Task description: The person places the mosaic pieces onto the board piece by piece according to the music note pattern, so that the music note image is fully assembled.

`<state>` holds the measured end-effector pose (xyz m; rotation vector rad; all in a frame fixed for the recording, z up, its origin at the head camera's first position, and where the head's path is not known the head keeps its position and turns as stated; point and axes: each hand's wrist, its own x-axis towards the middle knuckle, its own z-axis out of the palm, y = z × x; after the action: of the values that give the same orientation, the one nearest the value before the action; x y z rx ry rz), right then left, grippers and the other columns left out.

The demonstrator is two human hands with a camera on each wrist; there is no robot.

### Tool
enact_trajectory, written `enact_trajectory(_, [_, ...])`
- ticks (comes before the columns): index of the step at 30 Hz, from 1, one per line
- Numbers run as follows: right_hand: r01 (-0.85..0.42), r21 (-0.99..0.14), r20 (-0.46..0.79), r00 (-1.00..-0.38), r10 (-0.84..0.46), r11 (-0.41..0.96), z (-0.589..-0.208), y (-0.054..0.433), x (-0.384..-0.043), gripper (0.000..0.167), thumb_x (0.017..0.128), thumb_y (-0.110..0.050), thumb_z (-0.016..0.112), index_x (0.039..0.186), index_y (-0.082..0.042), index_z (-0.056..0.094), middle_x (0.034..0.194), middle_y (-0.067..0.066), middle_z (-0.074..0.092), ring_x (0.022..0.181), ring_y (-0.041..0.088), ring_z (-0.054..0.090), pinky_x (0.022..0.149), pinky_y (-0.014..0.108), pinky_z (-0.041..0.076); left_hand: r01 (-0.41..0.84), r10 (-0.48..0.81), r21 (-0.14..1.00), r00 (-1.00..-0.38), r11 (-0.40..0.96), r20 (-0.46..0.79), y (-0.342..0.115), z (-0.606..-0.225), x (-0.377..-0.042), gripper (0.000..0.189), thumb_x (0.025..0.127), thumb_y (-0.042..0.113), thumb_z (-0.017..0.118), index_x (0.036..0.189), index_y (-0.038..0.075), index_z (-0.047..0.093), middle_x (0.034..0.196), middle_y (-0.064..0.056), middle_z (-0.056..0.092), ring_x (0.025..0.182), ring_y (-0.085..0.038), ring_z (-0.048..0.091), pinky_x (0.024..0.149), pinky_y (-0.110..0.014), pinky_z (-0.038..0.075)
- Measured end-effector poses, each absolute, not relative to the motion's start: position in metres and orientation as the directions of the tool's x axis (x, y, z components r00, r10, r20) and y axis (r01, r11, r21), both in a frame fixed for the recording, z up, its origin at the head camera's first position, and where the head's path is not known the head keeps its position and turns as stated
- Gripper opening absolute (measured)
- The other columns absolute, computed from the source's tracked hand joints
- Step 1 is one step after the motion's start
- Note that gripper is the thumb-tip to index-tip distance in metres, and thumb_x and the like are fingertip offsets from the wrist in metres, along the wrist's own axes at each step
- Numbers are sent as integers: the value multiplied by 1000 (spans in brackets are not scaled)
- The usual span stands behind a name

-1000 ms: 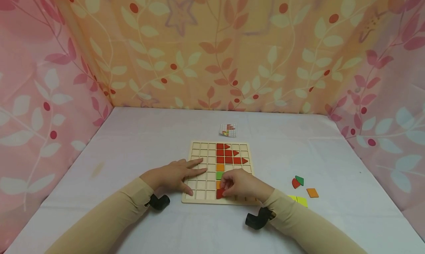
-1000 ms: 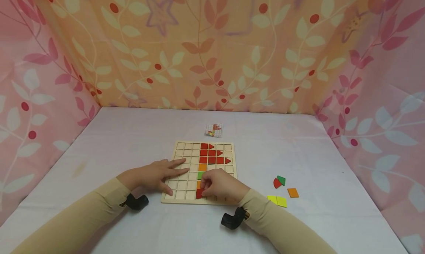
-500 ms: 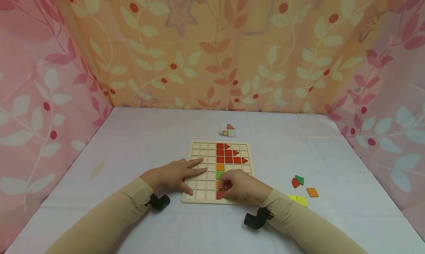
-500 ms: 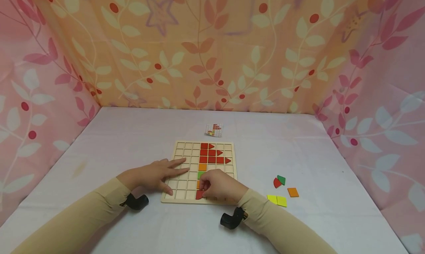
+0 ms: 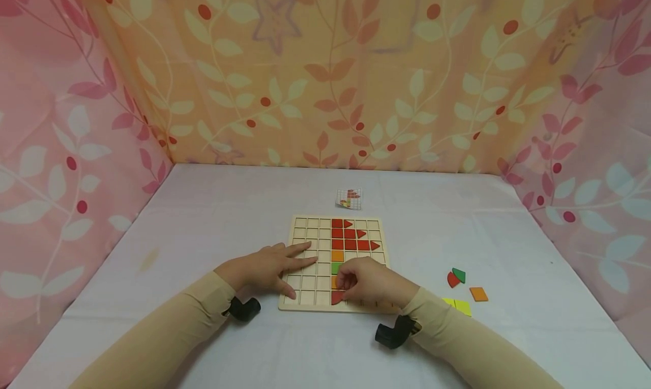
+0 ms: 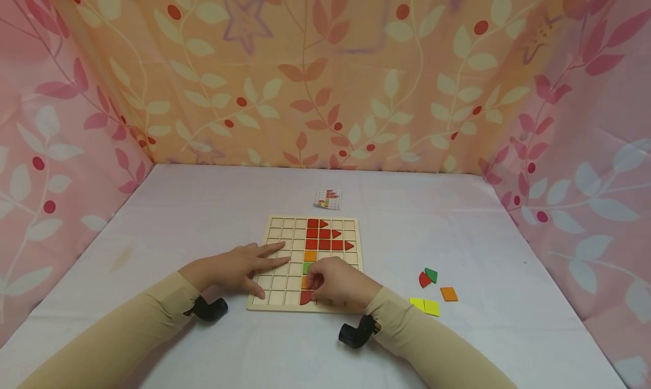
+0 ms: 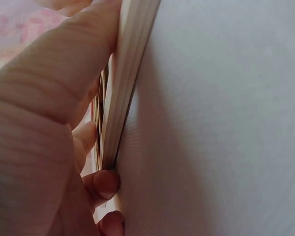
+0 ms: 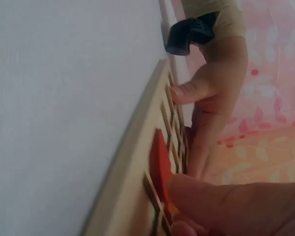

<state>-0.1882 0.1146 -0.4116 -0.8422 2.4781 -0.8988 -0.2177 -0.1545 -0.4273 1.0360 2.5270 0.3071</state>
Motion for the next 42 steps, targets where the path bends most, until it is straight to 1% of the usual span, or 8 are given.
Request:
enact_trajectory(4, [-407, -654, -127, -772, -622, 638, -406, 126, -193, 11, 76, -8, 72, 79, -15, 64, 69, -8, 57, 66, 10, 53, 61, 25, 46, 611, 701, 350, -657, 710, -277, -154, -427, -217, 85, 68, 68, 56, 141, 46, 19, 153, 14, 0, 136, -38, 11, 103, -57, 16])
enact_trajectory(8, [-335, -657, -149, -821, -551, 675, -398, 145, -196, 9, 77, -9, 71, 80, -13, 63, 68, -5, 56, 68, 13, 52, 61, 28, 45, 609, 700, 351, -658, 712, -278, -155, -428, -218, 85, 67, 68, 57, 141, 46, 19, 153, 14, 0, 137, -37, 10, 104, -56, 15])
enact_trajectory(11, [-282, -667, -156, -852, -499, 690, -396, 164, -200, 10, 77, -7, 71, 80, -12, 62, 69, -2, 55, 68, 14, 51, 60, 27, 44, 609, 701, 352, -657, 711, -279, -154, -428, -218, 86, 68, 67, 58, 141, 46, 19, 153, 14, 0, 137, -36, 10, 104, -55, 15])
enact_trajectory(16, [-239, -651, -161, -884, -440, 720, -392, 197, -206, 10, 77, -6, 71, 81, -9, 63, 71, -2, 56, 68, 14, 51, 58, 27, 43, 619, 707, 348, -653, 704, -271, -154, -427, -217, 86, 68, 67, 58, 142, 45, 19, 153, 12, 1, 136, -35, 12, 104, -54, 17])
enact_trajectory(21, [-221, -603, -181, -898, -402, 766, -387, 230, -208, 9, 78, -6, 69, 85, -8, 64, 72, -2, 56, 69, 14, 50, 60, 28, 42, 622, 707, 339, -653, 706, -271, -153, -426, -217, 86, 69, 67, 57, 142, 44, 19, 153, 12, 1, 136, -36, 13, 104, -54, 17])
enact_trajectory(26, [-171, -571, -221, -910, -351, 803, -386, 258, -210, 8, 79, -8, 68, 87, -9, 65, 73, 0, 56, 71, 16, 49, 63, 29, 41, 611, 699, 346, -659, 712, -277, -152, -425, -216, 86, 68, 67, 57, 142, 43, 20, 153, 12, 1, 136, -36, 13, 104, -55, 17])
enact_trajectory(34, [-97, -582, -280, -908, -311, 808, -393, 288, -207, 10, 79, -5, 67, 88, -7, 64, 71, 2, 54, 67, 17, 50, 58, 30, 43, 603, 690, 341, -668, 721, -280, -152, -426, -216, 86, 67, 67, 58, 141, 46, 20, 153, 13, 1, 137, -35, 13, 104, -54, 17])
enact_trajectory(42, [-48, -536, -322, -911, -257, 843, -400, 310, -205, 14, 75, -4, 70, 88, -9, 65, 69, 2, 53, 66, 17, 48, 58, 29, 40, 589, 689, 367, -669, 720, -277, -153, -425, -216, 86, 66, 67, 59, 140, 47, 20, 153, 15, 1, 136, -34, 14, 103, -56, 18])
